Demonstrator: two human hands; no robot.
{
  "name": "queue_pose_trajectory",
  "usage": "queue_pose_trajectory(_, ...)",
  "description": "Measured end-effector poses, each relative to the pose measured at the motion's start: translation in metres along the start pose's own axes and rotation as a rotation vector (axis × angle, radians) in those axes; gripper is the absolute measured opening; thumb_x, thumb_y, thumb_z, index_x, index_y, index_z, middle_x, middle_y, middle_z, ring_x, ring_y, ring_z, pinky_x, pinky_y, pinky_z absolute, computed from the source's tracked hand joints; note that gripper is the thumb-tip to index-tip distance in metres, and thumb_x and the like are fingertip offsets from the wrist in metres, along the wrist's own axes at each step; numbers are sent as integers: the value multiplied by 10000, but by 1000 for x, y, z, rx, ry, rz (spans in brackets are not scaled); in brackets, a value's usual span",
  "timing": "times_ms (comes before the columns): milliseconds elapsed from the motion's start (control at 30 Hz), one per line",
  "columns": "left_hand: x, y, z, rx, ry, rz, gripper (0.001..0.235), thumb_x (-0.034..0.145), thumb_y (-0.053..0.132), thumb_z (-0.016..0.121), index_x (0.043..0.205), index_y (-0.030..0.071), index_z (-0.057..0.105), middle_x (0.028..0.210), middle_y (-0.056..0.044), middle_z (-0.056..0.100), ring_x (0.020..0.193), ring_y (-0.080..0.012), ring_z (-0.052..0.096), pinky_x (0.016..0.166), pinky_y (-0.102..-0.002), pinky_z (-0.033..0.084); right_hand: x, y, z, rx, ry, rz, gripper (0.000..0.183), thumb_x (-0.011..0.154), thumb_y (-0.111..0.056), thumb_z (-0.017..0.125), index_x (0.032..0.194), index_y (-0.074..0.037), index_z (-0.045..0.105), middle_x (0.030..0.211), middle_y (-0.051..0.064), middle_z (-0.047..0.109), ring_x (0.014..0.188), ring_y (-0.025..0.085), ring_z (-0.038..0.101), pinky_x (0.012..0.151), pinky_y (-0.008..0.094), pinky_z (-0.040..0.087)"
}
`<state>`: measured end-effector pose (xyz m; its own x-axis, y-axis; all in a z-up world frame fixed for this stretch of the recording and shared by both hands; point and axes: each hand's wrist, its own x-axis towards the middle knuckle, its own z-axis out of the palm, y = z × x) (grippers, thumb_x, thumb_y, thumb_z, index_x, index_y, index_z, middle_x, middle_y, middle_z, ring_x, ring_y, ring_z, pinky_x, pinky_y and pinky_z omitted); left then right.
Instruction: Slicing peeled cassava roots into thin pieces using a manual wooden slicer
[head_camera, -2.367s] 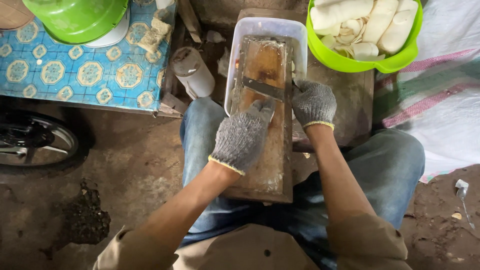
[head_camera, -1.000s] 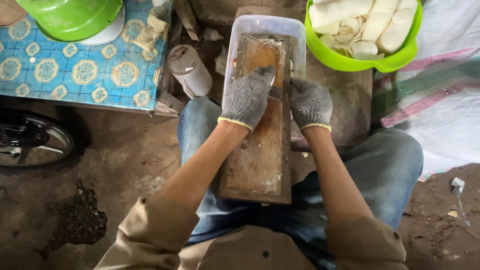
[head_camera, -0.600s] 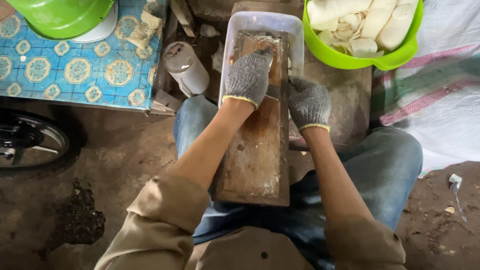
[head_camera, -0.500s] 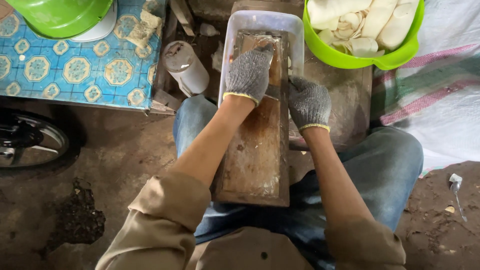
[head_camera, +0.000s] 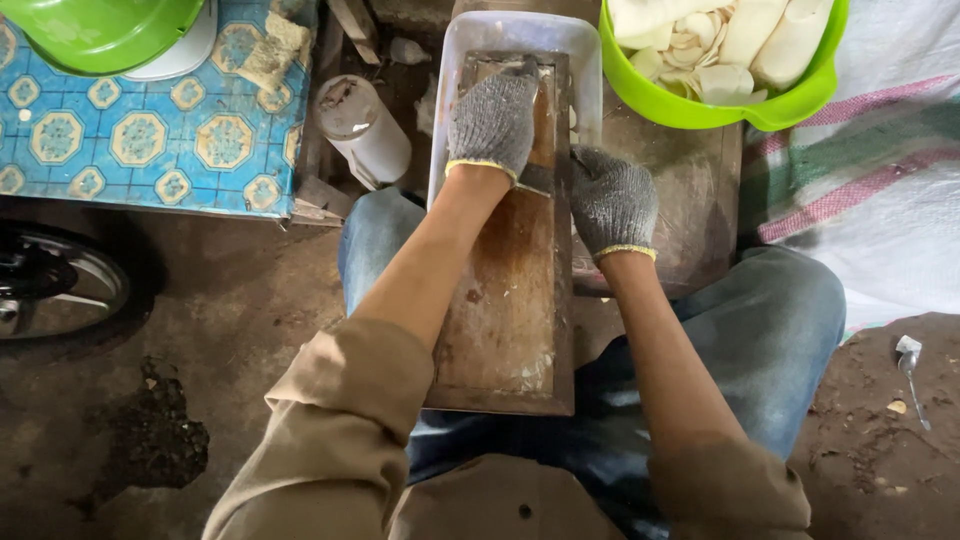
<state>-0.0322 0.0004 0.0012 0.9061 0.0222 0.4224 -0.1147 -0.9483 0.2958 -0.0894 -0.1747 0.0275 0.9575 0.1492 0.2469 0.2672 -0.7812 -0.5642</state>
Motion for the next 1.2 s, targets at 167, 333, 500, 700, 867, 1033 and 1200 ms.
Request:
queue_pose_trajectory(167, 4, -5, 12, 26, 15, -4, 250, 920, 152, 536, 1035, 76, 745, 982, -158, 761, 824, -351, 730, 732, -487, 581, 0, 6, 4, -8, 3, -27, 283, 929, -322, 650, 1086, -142, 802, 959, 163, 762, 724, 447, 663, 605, 510, 497)
queue_pose_trajectory(333, 6, 0, 1, 15, -42, -2, 302, 949, 145, 513, 1155, 101, 730, 1142, -134, 744, 1003, -320, 715, 887, -447, 572, 0, 0, -1, 33, -29, 23, 288, 942, -313, 622, 1109, -141, 782, 997, 148, 762, 748, 438, 668, 617, 507, 494)
queue_pose_trajectory(500, 6, -2, 4, 63, -30, 4, 257, 949, 148, 528, 1101, 87, 727, 1083, -146, 740, 947, -323, 721, 831, -448, 586, 1, -2, -2, 16, -45, 39, 302, 942, -355, 627, 1102, -150, 782, 983, 138, 764, 746, 433, 669, 621, 503, 499)
queue_pose_trajectory(700, 11, -3, 6, 70, -15, -2, 245, 919, 104, 553, 1080, 95, 737, 1069, -127, 746, 927, -322, 725, 819, -454, 600, 0, 2, 1, 8, -16, 34, 288, 926, -350, 663, 1081, -145, 793, 949, 154, 763, 708, 433, 665, 604, 500, 500)
queue_pose_trajectory(867, 9, -4, 7, 58, 2, 10, 255, 925, 127, 543, 1095, 99, 731, 1086, -128, 742, 956, -329, 717, 846, -463, 587, 0, 4, 3, 2, 1, 11, 278, 921, -322, 667, 1088, -143, 800, 964, 158, 764, 721, 429, 673, 609, 501, 506)
queue_pose_trajectory(1033, 5, -8, 10, 36, -15, 20, 269, 945, 159, 524, 1112, 67, 714, 1054, -168, 734, 922, -346, 710, 843, -464, 572, 0, -1, -1, 24, -20, 57, 271, 921, -305, 668, 1099, -149, 799, 962, 120, 781, 701, 372, 694, 615, 472, 521)
queue_pose_trajectory(1200, 5, -7, 6, 16, 35, 36, 265, 908, 118, 552, 1107, 92, 725, 1066, -147, 754, 936, -344, 723, 843, -464, 578, 0, 1, 1, 23, 23, -2, 271, 914, -292, 662, 1079, -130, 803, 969, 135, 776, 727, 399, 695, 613, 476, 519)
